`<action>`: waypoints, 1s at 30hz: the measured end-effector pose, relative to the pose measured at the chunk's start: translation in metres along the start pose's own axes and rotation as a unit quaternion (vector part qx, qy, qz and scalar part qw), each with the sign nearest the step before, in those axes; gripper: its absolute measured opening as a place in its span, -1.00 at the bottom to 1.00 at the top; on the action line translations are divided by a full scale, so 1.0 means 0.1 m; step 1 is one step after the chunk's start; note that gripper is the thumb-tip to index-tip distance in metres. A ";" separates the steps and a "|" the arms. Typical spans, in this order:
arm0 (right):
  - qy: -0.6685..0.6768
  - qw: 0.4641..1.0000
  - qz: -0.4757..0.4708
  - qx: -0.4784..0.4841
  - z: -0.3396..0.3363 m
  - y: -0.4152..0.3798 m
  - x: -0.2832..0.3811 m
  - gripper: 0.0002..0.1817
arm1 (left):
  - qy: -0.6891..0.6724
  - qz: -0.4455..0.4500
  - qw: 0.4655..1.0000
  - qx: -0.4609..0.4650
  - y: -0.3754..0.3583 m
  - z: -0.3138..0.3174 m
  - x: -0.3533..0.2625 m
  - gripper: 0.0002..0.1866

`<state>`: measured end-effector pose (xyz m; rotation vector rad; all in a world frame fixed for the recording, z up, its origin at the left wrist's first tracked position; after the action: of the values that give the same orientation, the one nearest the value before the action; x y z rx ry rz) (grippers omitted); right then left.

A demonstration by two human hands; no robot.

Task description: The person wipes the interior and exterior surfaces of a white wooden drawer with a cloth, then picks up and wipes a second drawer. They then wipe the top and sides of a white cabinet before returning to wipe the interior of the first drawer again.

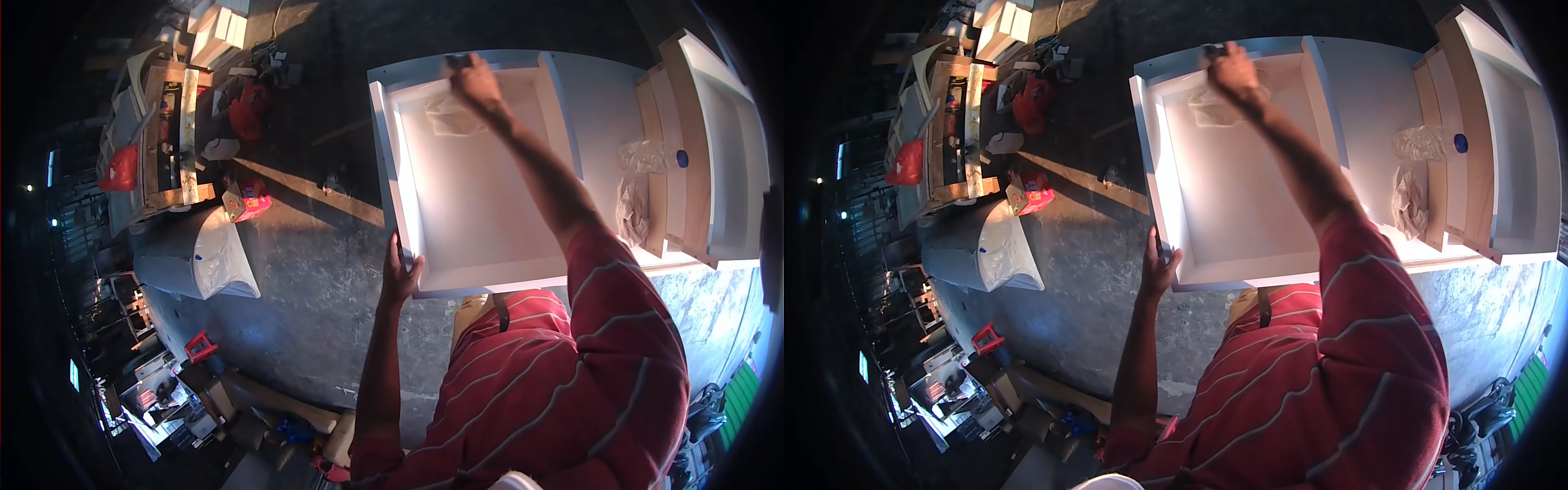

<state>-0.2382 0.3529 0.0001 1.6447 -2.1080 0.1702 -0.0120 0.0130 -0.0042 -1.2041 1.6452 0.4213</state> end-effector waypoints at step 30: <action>0.062 0.994 -0.091 0.014 0.46 -0.75 0.88 -0.66 | 0.110 -0.040 0.989 -0.096 0.54 0.00 -0.39 -0.30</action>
<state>-0.1964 0.2367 -0.0170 1.7841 -1.8622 0.2374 -0.0586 0.0567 0.0148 -1.4997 1.7653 0.4156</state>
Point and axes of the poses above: each hand's wrist, its own y-axis towards the middle knuckle, its own z-axis out of the palm, x = y × z, the point moved 7 cm from there along y, towards the middle knuckle, and after that the axes turned 4 degrees about x, right-handed, at the moved point
